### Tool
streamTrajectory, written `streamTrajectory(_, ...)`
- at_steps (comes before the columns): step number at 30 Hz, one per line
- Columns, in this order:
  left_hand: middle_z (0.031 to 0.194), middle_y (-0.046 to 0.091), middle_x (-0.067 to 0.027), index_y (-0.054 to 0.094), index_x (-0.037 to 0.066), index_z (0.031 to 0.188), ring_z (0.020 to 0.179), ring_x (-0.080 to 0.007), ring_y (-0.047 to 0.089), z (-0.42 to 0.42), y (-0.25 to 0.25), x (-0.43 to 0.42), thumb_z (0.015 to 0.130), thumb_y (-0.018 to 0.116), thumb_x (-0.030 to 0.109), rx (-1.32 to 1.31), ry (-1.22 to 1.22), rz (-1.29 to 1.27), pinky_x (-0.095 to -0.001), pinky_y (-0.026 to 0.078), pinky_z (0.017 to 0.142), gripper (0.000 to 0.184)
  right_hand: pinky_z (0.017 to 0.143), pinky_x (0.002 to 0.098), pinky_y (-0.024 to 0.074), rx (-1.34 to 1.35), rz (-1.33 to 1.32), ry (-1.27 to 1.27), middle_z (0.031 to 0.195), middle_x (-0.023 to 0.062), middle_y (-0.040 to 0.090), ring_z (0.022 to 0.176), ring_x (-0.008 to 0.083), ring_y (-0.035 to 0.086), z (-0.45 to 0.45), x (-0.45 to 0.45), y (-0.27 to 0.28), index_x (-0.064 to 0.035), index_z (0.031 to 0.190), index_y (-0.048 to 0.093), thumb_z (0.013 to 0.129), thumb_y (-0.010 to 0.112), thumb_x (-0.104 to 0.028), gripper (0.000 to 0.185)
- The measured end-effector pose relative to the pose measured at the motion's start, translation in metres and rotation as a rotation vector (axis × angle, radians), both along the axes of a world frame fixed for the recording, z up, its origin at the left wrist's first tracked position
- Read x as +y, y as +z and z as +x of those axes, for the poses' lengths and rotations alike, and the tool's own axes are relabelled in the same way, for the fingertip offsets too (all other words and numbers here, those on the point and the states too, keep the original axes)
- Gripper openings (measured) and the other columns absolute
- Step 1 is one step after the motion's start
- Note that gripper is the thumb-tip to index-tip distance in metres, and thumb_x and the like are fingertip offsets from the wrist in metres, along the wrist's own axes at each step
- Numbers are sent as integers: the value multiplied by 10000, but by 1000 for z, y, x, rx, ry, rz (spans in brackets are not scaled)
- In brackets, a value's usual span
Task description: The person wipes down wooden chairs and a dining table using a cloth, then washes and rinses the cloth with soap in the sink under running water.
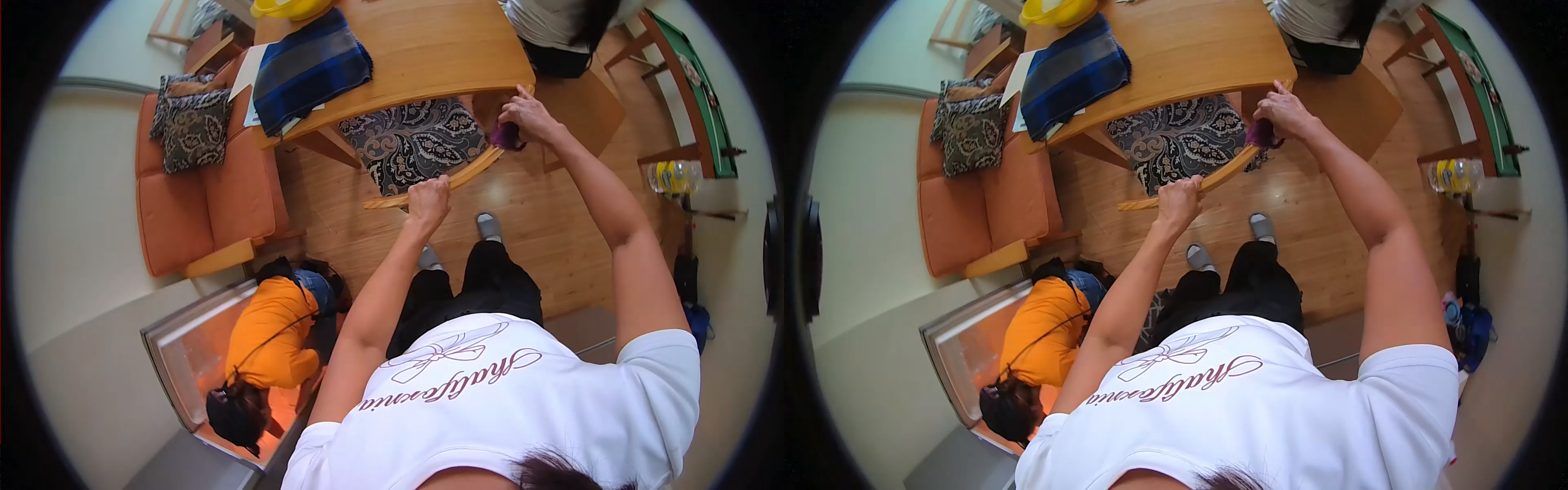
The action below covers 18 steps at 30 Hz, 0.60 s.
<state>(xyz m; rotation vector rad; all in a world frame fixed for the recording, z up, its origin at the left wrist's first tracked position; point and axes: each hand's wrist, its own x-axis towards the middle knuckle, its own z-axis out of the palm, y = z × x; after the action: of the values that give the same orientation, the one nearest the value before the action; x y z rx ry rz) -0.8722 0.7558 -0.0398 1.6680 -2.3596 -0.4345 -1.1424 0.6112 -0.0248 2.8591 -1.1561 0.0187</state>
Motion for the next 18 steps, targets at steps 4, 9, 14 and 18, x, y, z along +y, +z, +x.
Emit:
streamTrajectory(4, 684, 636, -138, 606, 61, 715, 656, -296, 646, -4, 4, 5, 662, 625, 84, -30, 106, -38, -397, 506, 578, 62, 780, 328, 438, -24, 47, 149, 888, -22, 600, 917, 202, 547, 1, 8, 19, -216, 896, 673, 466, 789, -197, 445)
streamTrajectory(9, 673, 629, -128, 665, 114, 752, 672, -287, 644, 15, 0, 22, 624, 630, 76, -97, 180, -13, -399, 511, 603, 138, 823, 369, 411, -92, 144, 303, 941, -16, 592, 967, 206, 545, 10, 25, 18, -201, 909, 640, 589, 731, -210, 333)
streamTrajectory(14, 785, 654, -136, 702, 147, 917, 717, -296, 637, 38, 17, 50, 613, 634, 58, -105, 322, 55, -390, 511, 666, 325, 822, 371, 406, -95, 305, 463, 946, 26, 574, 957, 215, 547, 37, 49, 27, -188, 930, 619, 641, 685, -164, 298)
streamTrajectory(18, 822, 671, -97, 716, 132, 863, 784, -261, 639, 56, 27, 54, 628, 600, 27, -197, 421, 70, -359, 507, 709, 283, 794, 384, 425, -183, 407, 562, 918, 86, 578, 899, 251, 573, 55, 59, 24, -125, 909, 599, 663, 653, -144, 254)
